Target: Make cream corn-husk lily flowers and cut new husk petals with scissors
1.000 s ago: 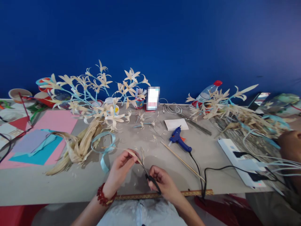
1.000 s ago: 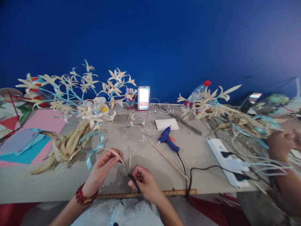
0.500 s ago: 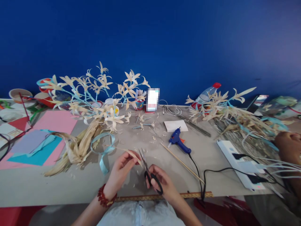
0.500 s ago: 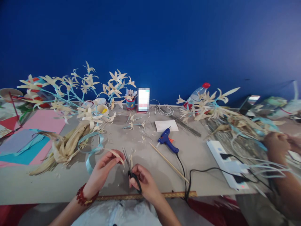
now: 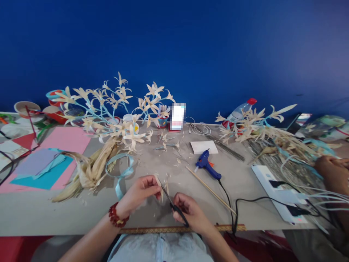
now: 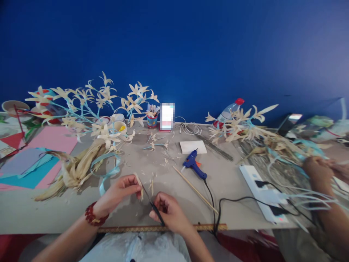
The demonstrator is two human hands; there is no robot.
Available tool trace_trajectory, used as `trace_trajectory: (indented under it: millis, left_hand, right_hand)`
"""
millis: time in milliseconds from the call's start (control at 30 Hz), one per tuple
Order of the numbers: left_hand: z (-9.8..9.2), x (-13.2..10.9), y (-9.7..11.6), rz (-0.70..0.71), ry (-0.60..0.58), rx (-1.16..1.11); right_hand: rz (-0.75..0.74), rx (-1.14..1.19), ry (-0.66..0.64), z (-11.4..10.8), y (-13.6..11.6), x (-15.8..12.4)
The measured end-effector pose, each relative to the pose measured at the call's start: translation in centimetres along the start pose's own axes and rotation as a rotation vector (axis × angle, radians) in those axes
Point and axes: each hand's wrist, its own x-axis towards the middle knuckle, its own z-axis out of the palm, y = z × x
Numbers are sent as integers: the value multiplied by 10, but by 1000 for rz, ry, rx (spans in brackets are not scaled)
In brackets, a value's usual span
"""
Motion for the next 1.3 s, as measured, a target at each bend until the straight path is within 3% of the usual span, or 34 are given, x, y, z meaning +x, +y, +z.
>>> trace_trajectory:
  millis: [233, 1300]
  left_hand:
    - [-3, 4, 2, -104, -69, -73]
    - [-9, 3, -2, -134, -111, -87]
  right_hand:
    - [-14, -56, 22, -3, -1, -1]
    - [-28, -144, 71, -10, 10, 0]
